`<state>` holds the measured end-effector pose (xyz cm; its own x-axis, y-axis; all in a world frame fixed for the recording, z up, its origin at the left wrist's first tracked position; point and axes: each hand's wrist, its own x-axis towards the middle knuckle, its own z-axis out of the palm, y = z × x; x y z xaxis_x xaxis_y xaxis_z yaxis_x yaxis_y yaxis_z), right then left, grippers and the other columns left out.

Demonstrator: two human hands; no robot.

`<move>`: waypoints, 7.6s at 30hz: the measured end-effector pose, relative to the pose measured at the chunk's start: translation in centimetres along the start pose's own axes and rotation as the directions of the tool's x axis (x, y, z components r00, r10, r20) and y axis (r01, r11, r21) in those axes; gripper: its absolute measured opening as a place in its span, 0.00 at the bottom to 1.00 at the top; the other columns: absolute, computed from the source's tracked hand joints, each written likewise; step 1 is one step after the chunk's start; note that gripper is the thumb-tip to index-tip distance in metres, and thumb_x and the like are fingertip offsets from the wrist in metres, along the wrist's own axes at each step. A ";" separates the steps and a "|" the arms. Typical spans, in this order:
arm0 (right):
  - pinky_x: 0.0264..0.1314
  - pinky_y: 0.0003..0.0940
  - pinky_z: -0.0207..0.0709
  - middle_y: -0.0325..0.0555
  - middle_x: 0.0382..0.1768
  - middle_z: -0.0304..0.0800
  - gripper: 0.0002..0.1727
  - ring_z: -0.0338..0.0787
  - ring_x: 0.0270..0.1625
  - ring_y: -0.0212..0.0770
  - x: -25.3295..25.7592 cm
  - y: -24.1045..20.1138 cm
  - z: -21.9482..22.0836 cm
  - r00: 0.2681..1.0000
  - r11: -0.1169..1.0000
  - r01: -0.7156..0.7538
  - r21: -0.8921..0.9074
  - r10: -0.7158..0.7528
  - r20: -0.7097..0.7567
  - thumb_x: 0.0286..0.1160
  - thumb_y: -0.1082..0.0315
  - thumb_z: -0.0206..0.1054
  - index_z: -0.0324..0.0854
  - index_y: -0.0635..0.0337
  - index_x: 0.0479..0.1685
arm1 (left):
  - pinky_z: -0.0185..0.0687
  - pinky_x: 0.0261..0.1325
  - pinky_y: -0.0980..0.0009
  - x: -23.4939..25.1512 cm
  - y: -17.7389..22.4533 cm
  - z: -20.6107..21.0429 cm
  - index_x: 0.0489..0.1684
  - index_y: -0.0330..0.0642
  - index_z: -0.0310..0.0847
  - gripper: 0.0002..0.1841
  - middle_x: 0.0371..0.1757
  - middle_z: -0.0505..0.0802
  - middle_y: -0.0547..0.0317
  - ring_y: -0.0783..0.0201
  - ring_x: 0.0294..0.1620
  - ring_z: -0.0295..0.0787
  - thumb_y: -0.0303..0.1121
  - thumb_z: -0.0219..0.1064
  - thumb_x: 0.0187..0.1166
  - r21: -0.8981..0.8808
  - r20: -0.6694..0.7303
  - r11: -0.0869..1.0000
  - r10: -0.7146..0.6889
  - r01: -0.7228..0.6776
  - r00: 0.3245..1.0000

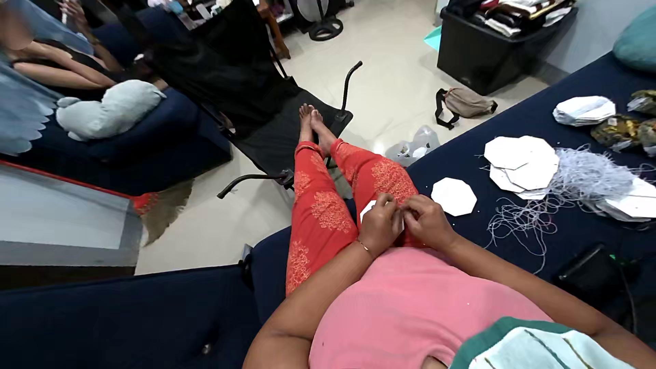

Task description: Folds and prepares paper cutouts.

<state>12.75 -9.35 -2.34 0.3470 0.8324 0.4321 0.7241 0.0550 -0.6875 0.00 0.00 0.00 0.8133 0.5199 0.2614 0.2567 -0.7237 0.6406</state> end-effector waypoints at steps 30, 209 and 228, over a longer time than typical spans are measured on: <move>0.52 0.31 0.85 0.50 0.38 0.95 0.08 0.93 0.43 0.39 -0.5 0.7 -0.1 0.981 0.987 0.124 0.103 -0.107 -0.159 0.72 0.71 0.67 0.92 0.65 0.38 | 0.84 0.52 0.78 0.3 -1.1 -0.5 0.40 0.26 0.89 0.07 0.45 0.91 0.51 0.75 0.44 0.87 0.22 0.66 0.78 -0.557 0.043 0.819 -0.135 0.136 0.990; 0.64 0.66 0.79 0.61 0.51 0.92 0.13 0.91 0.56 0.62 -1.7 8.7 -14.1 0.783 0.808 -0.495 -0.321 0.575 0.239 0.76 0.69 0.73 0.90 0.65 0.54 | 0.90 0.55 0.68 0.7 -2.1 -1.2 0.55 0.26 0.82 0.12 0.46 0.94 0.51 0.68 0.45 0.93 0.20 0.67 0.77 -0.556 0.240 0.697 -0.387 0.453 0.890; 0.61 0.70 0.74 0.66 0.46 0.91 0.10 0.88 0.56 0.67 -3.3 11.5 -14.5 0.617 0.699 -0.431 -0.571 0.690 0.379 0.79 0.70 0.67 0.90 0.70 0.40 | 0.91 0.54 0.69 0.7 -2.9 -1.0 0.56 0.25 0.81 0.11 0.46 0.94 0.51 0.68 0.44 0.94 0.19 0.66 0.78 -0.596 0.243 0.644 -0.426 0.481 0.872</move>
<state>28.56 -19.42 -3.21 0.4876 0.7605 -0.4288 0.6967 -0.6349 -0.3339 -0.63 2.89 -0.95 0.7264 0.6510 -0.2204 0.2451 0.0543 0.9680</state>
